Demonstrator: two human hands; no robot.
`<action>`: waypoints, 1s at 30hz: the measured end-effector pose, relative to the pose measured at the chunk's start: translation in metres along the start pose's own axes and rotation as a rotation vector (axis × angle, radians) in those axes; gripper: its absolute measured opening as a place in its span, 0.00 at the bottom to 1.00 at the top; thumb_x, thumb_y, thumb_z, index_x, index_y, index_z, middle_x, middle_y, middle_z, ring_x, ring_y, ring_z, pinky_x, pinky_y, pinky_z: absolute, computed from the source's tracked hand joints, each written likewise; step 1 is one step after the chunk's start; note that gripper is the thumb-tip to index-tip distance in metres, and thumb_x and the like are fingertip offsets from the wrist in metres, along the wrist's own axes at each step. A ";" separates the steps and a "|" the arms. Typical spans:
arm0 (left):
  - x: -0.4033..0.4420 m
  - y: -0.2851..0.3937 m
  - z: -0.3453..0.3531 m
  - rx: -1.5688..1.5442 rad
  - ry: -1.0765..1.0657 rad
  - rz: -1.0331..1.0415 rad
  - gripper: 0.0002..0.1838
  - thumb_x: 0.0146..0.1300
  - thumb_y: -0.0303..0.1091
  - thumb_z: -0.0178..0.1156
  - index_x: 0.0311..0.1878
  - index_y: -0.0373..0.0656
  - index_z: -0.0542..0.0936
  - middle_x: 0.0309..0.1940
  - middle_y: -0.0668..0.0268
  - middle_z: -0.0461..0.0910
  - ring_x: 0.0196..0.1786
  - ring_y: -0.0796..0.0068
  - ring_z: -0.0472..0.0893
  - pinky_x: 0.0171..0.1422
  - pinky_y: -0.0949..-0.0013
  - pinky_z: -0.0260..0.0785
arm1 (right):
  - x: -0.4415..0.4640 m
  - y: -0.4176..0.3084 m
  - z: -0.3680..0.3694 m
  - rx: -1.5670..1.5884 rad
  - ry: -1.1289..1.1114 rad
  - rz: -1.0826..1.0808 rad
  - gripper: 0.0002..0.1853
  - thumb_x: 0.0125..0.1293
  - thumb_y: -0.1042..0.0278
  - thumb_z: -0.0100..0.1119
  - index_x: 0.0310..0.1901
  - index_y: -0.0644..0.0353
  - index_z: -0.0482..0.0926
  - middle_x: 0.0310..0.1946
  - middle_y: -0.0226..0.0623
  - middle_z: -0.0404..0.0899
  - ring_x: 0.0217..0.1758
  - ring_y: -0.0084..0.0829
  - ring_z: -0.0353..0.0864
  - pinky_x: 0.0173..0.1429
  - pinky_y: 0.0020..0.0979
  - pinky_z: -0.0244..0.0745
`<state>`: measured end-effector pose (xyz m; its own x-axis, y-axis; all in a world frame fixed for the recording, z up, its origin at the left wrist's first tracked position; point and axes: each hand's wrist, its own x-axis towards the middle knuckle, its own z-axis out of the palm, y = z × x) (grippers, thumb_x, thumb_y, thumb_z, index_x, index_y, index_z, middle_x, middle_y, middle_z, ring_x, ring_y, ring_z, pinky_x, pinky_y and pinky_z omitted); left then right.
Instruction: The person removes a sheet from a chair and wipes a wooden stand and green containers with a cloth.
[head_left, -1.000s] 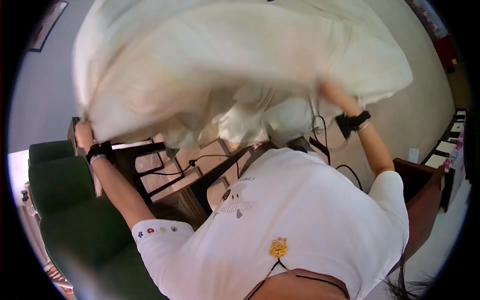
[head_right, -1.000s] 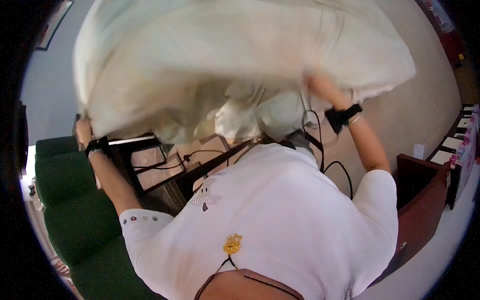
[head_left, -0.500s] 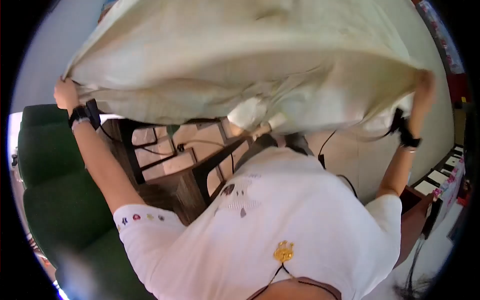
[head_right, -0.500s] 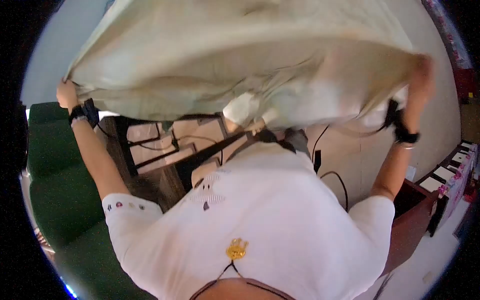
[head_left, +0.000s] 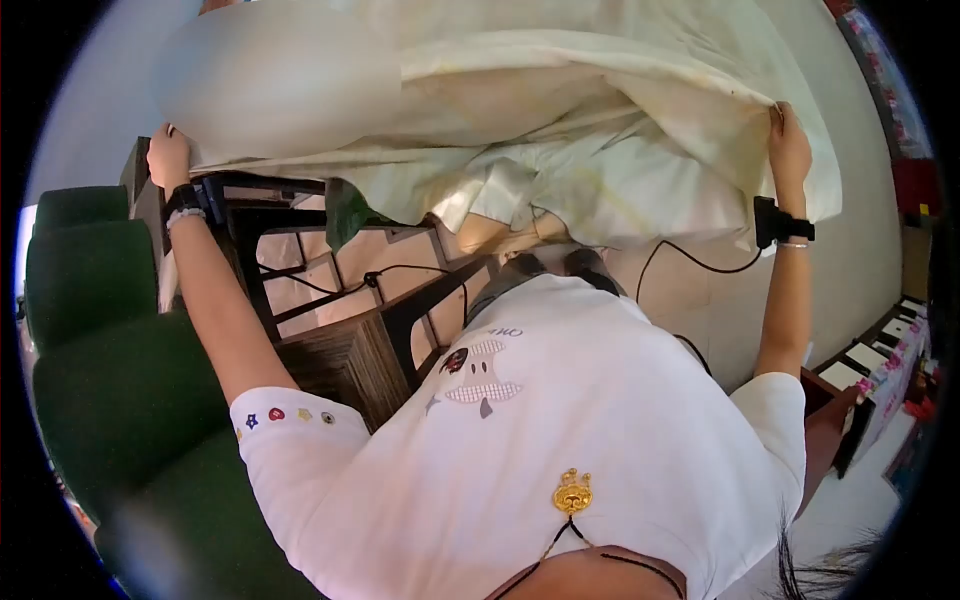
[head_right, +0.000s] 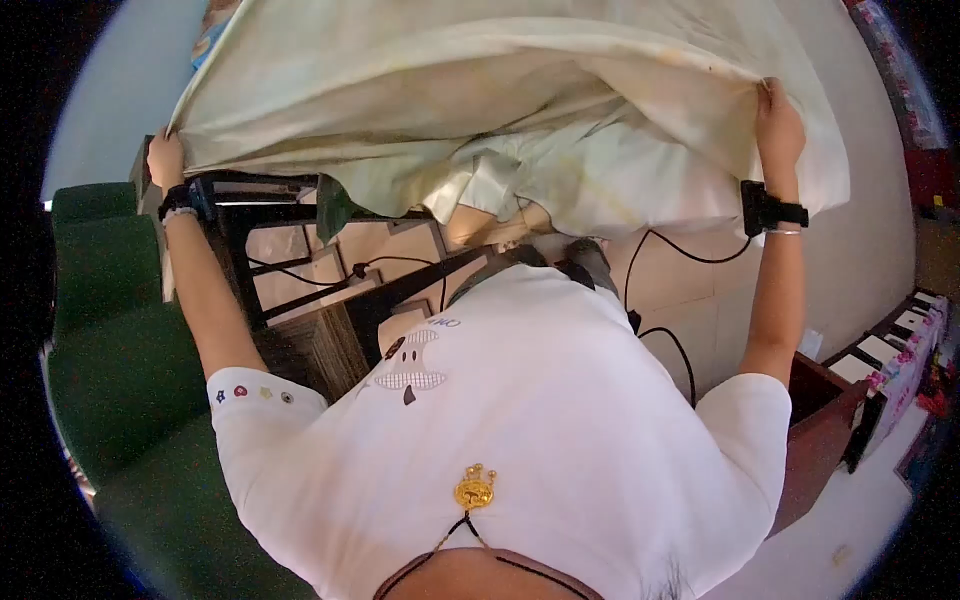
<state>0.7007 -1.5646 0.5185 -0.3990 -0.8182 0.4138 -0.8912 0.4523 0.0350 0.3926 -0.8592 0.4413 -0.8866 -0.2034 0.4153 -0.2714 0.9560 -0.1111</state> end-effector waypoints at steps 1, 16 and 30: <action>0.001 -0.004 0.001 0.003 -0.007 -0.001 0.19 0.51 0.43 0.44 0.48 0.58 0.71 0.43 0.59 0.73 0.46 0.58 0.72 0.47 0.60 0.64 | -0.002 0.003 0.006 0.005 0.019 -0.001 0.14 0.59 0.54 0.41 0.41 0.53 0.69 0.30 0.44 0.75 0.33 0.44 0.73 0.34 0.37 0.67; 0.067 -0.024 -0.006 -0.321 -0.172 -0.085 0.20 0.47 0.40 0.46 0.43 0.44 0.74 0.40 0.55 0.74 0.44 0.55 0.73 0.46 0.61 0.64 | -0.002 -0.013 0.035 0.354 0.205 -0.400 0.27 0.50 0.71 0.54 0.53 0.61 0.59 0.53 0.47 0.57 0.57 0.39 0.58 0.49 0.31 0.65; -0.002 0.066 0.080 -0.352 -0.253 -0.269 0.45 0.36 0.54 0.59 0.57 0.39 0.56 0.53 0.47 0.56 0.55 0.51 0.61 0.56 0.55 0.54 | -0.145 -0.066 0.104 0.160 -0.379 -0.469 0.18 0.46 0.65 0.57 0.41 0.54 0.70 0.45 0.35 0.66 0.49 0.36 0.65 0.48 0.37 0.62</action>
<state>0.6255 -1.5612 0.4472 -0.2440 -0.9628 0.1161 -0.8602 0.2702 0.4324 0.5000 -0.9146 0.2946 -0.7230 -0.6827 0.1061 -0.6906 0.7095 -0.1405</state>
